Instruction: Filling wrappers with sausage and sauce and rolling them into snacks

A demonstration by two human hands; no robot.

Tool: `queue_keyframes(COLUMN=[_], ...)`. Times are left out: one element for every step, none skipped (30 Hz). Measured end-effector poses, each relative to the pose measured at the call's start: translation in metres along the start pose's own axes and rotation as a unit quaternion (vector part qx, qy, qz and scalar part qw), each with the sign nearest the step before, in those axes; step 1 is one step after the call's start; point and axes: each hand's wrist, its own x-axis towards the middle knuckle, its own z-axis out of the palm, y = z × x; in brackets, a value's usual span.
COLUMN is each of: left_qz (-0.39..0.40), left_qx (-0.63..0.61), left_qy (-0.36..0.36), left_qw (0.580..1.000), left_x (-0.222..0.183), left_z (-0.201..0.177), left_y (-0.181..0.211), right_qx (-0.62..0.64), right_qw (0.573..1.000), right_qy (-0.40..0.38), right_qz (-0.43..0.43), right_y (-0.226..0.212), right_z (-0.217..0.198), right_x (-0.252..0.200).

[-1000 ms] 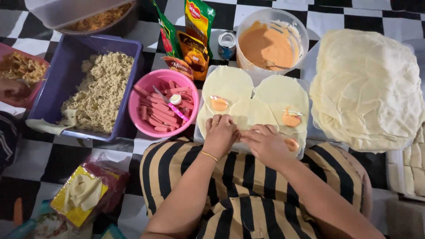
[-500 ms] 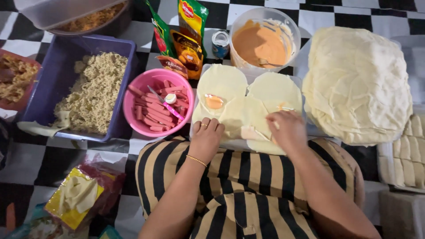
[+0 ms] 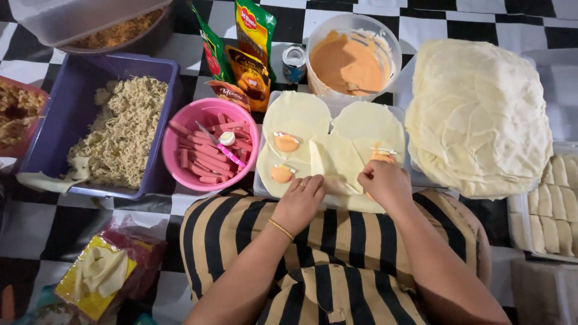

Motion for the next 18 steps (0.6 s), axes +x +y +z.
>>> queue_keyframes(left_qz=[0.0,0.003,0.007,0.007,0.005,0.003,0.002,-0.016,-0.035,-0.037,-0.056,-0.076,-0.076,-0.1,-0.124,-0.124,-0.14,-0.156], left_qx=[-0.001,0.001,0.003,0.002,0.002,0.001,0.002,-0.016,-0.033,-0.032,-0.031,-0.03,-0.03,-0.057,-0.083,-0.084,-0.099,-0.113], left_qy=[0.0,-0.005,-0.009,-0.009,-0.014,-0.019,-0.018,-0.044,-0.07,-0.07,-0.085,-0.101,-0.1,-0.132,-0.163,-0.162,-0.186,-0.21], left_qw=[1.0,1.0,1.0,1.0,1.0,1.0,1.0,0.999,0.996,0.996,0.994,0.992,0.992,0.985,0.975,0.975,0.967,0.958], left_x=[0.001,0.003,0.005,0.004,0.004,0.004,0.003,0.002,0.001,0.001,0.0,0.0,0.0,0.0,-0.001,0.003,0.007,0.011], left_z=[-0.003,-0.007,-0.01,-0.01,-0.01,-0.011,-0.007,-0.004,-0.001,0.001,0.003,0.005,0.009,0.014,0.018,0.013,0.007,0.002], left_y=[0.001,0.002,0.002,0.002,0.001,0.001,0.001,0.0,0.0,0.0,0.001,0.001,0.0,-0.001,-0.002,-0.002,-0.002,-0.002], right_qx=[0.0,0.048,0.096,0.096,0.144,0.193,0.192,0.209,0.226,0.226,0.21,0.194,0.194,0.172,0.149,0.149,0.136,0.123], right_qw=[1.0,0.999,0.995,0.995,0.989,0.98,0.98,0.976,0.972,0.972,0.975,0.978,0.978,0.982,0.985,0.985,0.983,0.979], right_qy=[-0.001,-0.006,-0.011,-0.011,-0.023,-0.035,-0.035,-0.05,-0.066,-0.067,-0.071,-0.074,-0.074,-0.074,-0.073,-0.072,-0.074,-0.076], right_qz=[0.001,-0.005,-0.011,-0.01,-0.017,-0.023,-0.025,-0.02,-0.015,-0.017,-0.019,-0.021,-0.021,-0.034,-0.048,-0.048,-0.097,-0.146], right_y=[-0.001,-0.003,-0.004,-0.007,-0.011,-0.014,-0.018,-0.022,-0.027,-0.028,-0.029,-0.029,-0.035,-0.04,-0.045,-0.045,-0.044,-0.044], right_z=[-0.001,-0.002,-0.003,0.003,0.008,0.013,0.014,0.015,0.016,0.015,0.013,0.012,0.005,-0.002,-0.008,-0.011,-0.014,-0.017], right_x=[0.001,0.003,0.005,0.009,0.014,0.019,0.019,0.02,0.02,0.02,0.02,0.02,0.011,0.003,-0.006,-0.01,-0.014,-0.018])
